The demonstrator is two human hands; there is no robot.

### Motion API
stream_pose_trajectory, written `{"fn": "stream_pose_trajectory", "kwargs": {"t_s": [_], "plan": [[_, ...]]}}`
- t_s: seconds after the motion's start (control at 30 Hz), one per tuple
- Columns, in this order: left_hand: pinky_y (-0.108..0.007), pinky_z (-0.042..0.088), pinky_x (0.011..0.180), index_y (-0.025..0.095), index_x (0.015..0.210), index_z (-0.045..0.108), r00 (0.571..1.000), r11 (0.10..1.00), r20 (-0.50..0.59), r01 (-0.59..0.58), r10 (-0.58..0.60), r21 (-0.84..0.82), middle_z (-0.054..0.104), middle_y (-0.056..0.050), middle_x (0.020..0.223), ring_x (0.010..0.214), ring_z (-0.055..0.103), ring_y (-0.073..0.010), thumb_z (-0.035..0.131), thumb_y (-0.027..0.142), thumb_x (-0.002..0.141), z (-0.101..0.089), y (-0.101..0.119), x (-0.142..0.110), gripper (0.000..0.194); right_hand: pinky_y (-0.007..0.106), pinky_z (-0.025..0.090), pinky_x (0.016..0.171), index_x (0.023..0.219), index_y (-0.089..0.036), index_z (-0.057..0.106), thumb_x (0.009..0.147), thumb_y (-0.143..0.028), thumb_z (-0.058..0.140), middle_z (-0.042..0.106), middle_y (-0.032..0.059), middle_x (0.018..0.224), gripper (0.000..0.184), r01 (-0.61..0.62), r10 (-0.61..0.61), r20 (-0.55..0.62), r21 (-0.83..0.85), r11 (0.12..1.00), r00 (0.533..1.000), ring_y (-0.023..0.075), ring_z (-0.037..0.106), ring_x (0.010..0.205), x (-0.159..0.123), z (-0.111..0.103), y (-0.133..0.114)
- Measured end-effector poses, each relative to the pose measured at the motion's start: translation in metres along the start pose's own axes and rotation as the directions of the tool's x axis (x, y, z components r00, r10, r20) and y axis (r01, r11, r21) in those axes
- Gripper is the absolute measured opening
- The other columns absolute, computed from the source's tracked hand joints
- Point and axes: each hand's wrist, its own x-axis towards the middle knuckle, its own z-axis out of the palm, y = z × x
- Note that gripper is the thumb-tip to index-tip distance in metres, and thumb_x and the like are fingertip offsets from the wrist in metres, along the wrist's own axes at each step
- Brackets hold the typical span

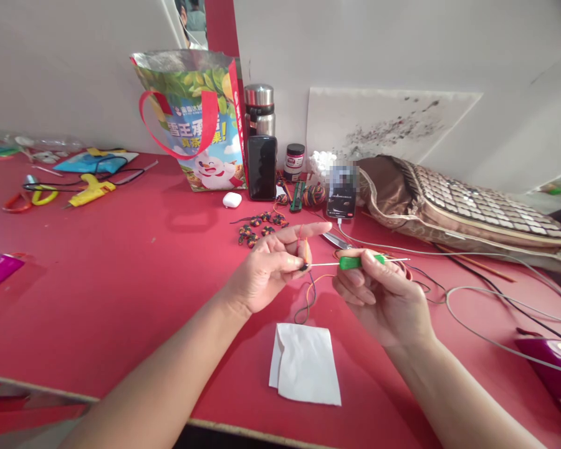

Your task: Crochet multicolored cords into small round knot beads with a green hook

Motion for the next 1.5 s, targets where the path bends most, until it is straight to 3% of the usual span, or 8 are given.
{"fn": "stream_pose_trajectory", "kwargs": {"t_s": [0.2,0.4,0.67,0.9,1.03,1.2,1.33,1.5], "plan": [[-0.023,0.043,0.066,0.026,0.121,0.087,0.980,0.986,-0.110,-0.162,0.164,0.028,0.064,0.003,0.075,0.065,0.056,-0.0077,0.086,0.019,0.080,0.006,-0.009,-0.001,0.042,0.022,0.034,0.047,0.091,-0.020,0.091,0.080,-0.033,0.092,0.055,-0.0048,0.062,0.018,0.004,0.002,-0.067,0.088,0.996,0.998,0.0033,0.025,0.047,0.002,0.004,0.005],[-0.027,0.052,0.082,0.030,0.130,0.083,0.951,0.958,-0.151,-0.251,0.271,0.141,0.067,0.004,0.078,0.076,0.068,-0.0109,0.087,0.022,0.088,0.009,-0.012,-0.003,0.043,0.022,0.035,0.046,0.094,-0.021,0.091,0.084,-0.031,0.088,0.060,-0.0027,0.066,0.015,0.051,-0.040,-0.106,0.097,0.994,0.994,0.0049,0.028,0.048,0.004,0.006,0.007],[-0.028,0.056,0.091,0.032,0.132,0.082,0.925,0.935,-0.203,-0.275,0.320,0.223,0.079,0.002,0.091,0.091,0.077,-0.0138,0.094,0.028,0.085,0.007,-0.015,-0.001,0.049,0.023,0.036,0.046,0.095,-0.022,0.090,0.088,-0.031,0.084,0.065,-0.0007,0.067,0.013,0.039,-0.030,-0.097,0.090,0.995,0.995,0.0059,0.032,0.048,0.002,0.004,0.008],[-0.031,0.058,0.092,0.029,0.132,0.082,0.933,0.949,-0.226,-0.232,0.279,0.213,0.077,0.002,0.086,0.084,0.076,-0.0144,0.093,0.023,0.084,0.008,-0.010,-0.004,0.050,0.023,0.035,0.044,0.091,-0.022,0.090,0.083,-0.030,0.087,0.067,-0.0007,0.064,0.013,0.031,-0.029,-0.046,0.046,0.998,0.999,0.0050,0.033,0.044,0.001,0.000,0.005],[-0.031,0.058,0.090,0.029,0.133,0.082,0.935,0.953,-0.248,-0.200,0.256,0.227,0.071,0.005,0.079,0.082,0.074,-0.0149,0.095,0.022,0.079,0.011,-0.009,-0.004,0.056,0.023,0.039,0.043,0.095,-0.021,0.091,0.087,-0.033,0.088,0.071,0.0009,0.066,0.015,0.109,-0.109,0.001,-0.045,0.993,0.994,0.0050,0.040,0.042,-0.004,0.001,0.001],[-0.030,0.057,0.091,0.030,0.138,0.080,0.932,0.953,-0.266,-0.180,0.245,0.246,0.071,0.004,0.080,0.081,0.072,-0.0137,0.094,0.025,0.081,0.015,-0.012,-0.005,0.058,0.025,0.048,0.048,0.099,-0.024,0.091,0.090,-0.037,0.087,0.073,0.0020,0.071,0.016,0.185,-0.189,-0.032,-0.087,0.979,0.982,0.0085,0.052,0.048,-0.008,0.005,0.003],[-0.031,0.058,0.092,0.028,0.143,0.077,0.929,0.945,-0.273,-0.172,0.249,0.278,0.073,0.003,0.081,0.083,0.073,-0.0151,0.092,0.025,0.083,0.017,-0.012,-0.006,0.061,0.027,0.046,0.047,0.098,-0.024,0.090,0.091,-0.038,0.086,0.073,0.0022,0.070,0.016,0.189,-0.195,-0.036,-0.132,0.973,0.980,0.0093,0.050,0.047,-0.008,0.005,0.002],[-0.031,0.058,0.091,0.022,0.154,0.068,0.914,0.922,-0.300,-0.163,0.275,0.350,0.070,0.004,0.077,0.083,0.071,-0.0162,0.094,0.026,0.082,0.022,-0.010,-0.007,0.077,0.028,0.044,0.045,0.099,-0.023,0.089,0.093,-0.037,0.085,0.072,0.0018,0.069,0.016,0.230,-0.238,-0.008,-0.219,0.948,0.971,0.0108,0.052,0.046,-0.009,0.002,0.002]]}}
